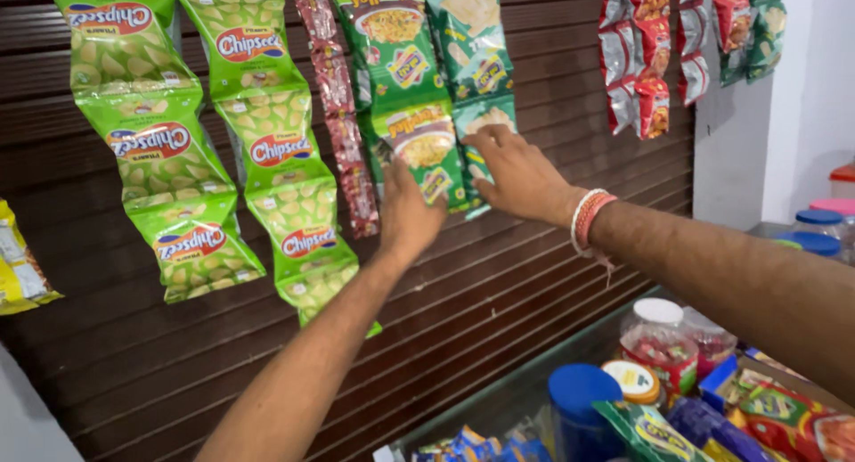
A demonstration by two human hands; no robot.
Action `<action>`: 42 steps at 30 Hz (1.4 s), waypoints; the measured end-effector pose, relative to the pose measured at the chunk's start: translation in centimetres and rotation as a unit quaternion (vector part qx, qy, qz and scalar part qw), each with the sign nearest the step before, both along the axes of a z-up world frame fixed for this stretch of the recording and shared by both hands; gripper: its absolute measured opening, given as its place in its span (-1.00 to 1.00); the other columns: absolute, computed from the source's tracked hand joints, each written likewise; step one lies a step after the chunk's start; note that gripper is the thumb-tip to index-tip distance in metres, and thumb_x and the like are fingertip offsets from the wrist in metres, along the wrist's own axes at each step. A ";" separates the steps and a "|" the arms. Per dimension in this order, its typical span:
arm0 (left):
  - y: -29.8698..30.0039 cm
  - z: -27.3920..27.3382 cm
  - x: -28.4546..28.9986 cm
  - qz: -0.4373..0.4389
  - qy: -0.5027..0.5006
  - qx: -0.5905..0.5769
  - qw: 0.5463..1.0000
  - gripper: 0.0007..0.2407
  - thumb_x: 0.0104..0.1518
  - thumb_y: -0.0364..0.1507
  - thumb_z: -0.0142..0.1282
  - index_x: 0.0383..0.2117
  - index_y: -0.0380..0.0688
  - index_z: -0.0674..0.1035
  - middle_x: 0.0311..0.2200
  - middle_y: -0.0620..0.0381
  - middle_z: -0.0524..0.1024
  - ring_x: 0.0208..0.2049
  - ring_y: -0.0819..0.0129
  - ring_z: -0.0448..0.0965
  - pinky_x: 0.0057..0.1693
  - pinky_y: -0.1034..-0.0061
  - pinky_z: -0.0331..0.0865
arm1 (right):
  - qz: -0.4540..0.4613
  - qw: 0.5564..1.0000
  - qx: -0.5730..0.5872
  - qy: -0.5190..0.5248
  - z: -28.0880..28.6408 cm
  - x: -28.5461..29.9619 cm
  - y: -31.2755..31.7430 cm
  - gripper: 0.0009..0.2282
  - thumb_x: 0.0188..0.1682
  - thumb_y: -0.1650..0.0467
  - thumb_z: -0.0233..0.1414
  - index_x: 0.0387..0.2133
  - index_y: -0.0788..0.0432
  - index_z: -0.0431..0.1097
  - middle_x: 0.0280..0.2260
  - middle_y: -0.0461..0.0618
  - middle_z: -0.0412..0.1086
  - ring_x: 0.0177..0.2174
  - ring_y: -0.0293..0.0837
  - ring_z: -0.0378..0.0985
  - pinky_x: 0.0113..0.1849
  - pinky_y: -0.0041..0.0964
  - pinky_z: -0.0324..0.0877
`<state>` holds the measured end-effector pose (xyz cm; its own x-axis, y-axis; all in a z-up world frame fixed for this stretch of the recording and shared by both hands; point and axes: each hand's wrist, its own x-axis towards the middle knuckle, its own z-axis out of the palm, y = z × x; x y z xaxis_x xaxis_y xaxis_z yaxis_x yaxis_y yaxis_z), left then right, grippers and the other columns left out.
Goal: The person picks up various snack packets from a cluttered table, opens them, and hangs them on a wire line attached to a metal shutter. The person handles multiple types of snack packets and places them in a row.
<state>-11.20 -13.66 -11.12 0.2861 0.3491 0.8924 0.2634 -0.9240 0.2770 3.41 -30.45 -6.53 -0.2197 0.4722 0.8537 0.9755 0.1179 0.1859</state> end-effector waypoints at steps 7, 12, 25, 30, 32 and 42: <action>-9.2 -1.3 -4.9 -0.033 0.158 0.143 0.977 -0.38 -0.02 -0.26 0.33 0.17 -0.31 0.36 0.19 -0.39 0.29 0.25 -0.25 0.25 0.28 -0.06 0.13 | -0.017 0.999 -0.041 0.009 -1.4 -4.3 -3.8 -0.41 -0.18 0.38 0.17 0.17 0.20 0.18 0.03 0.27 0.31 -0.02 0.30 0.41 -0.08 0.19 0.36; -14.2 -0.4 -6.6 -0.092 0.141 0.226 0.959 -0.48 -0.06 -0.38 0.28 0.07 -0.37 0.44 0.09 -0.34 0.38 0.19 -0.18 0.33 0.28 -0.04 0.12 | -0.052 0.997 -0.053 0.003 -2.3 -7.6 -7.7 -0.38 -0.26 0.42 0.16 0.18 0.14 0.21 0.02 0.18 0.35 -0.04 0.22 0.44 -0.10 0.16 0.36; -22.8 -3.4 -8.0 -0.318 0.106 0.271 0.902 -0.58 -0.10 -0.46 0.21 -0.05 -0.39 0.50 -0.04 -0.34 0.41 0.13 -0.24 0.33 0.37 -0.19 0.02 | -0.141 0.989 -0.040 0.031 -6.8 -12.6 -20.2 -0.37 -0.34 0.44 0.15 0.13 0.19 0.24 0.04 0.15 0.34 0.04 0.17 0.38 -0.02 0.04 0.29; -27.3 -4.7 -7.2 -0.397 0.109 0.275 0.869 -0.56 -0.10 -0.46 0.22 -0.01 -0.34 0.51 0.05 -0.37 0.39 0.20 -0.24 0.30 0.38 -0.18 0.02 | -0.228 0.970 -0.041 0.071 -8.7 -14.8 -27.0 -0.36 -0.27 0.47 0.13 0.20 0.21 0.20 0.09 0.20 0.31 0.06 0.19 0.36 0.06 0.03 0.27; -29.7 -5.5 -7.2 -0.424 0.125 0.277 0.853 -0.57 -0.11 -0.42 0.28 -0.06 -0.33 0.52 0.05 -0.33 0.39 0.23 -0.21 0.30 0.39 -0.19 0.02 | -0.262 0.961 -0.040 0.077 -9.6 -15.9 -30.1 -0.35 -0.24 0.46 0.12 0.23 0.23 0.16 0.11 0.23 0.29 0.08 0.20 0.34 0.09 0.05 0.25; -46.5 -9.0 -6.1 -0.577 0.169 0.271 0.751 -0.55 -0.15 -0.29 0.41 -0.16 -0.29 0.55 0.08 -0.27 0.40 0.26 -0.18 0.29 0.40 -0.17 0.01 | -0.440 0.884 -0.098 0.123 -13.8 -21.0 -48.5 -0.27 -0.23 0.33 0.14 0.26 0.32 0.07 0.18 0.29 0.23 0.17 0.17 0.25 0.11 0.08 0.09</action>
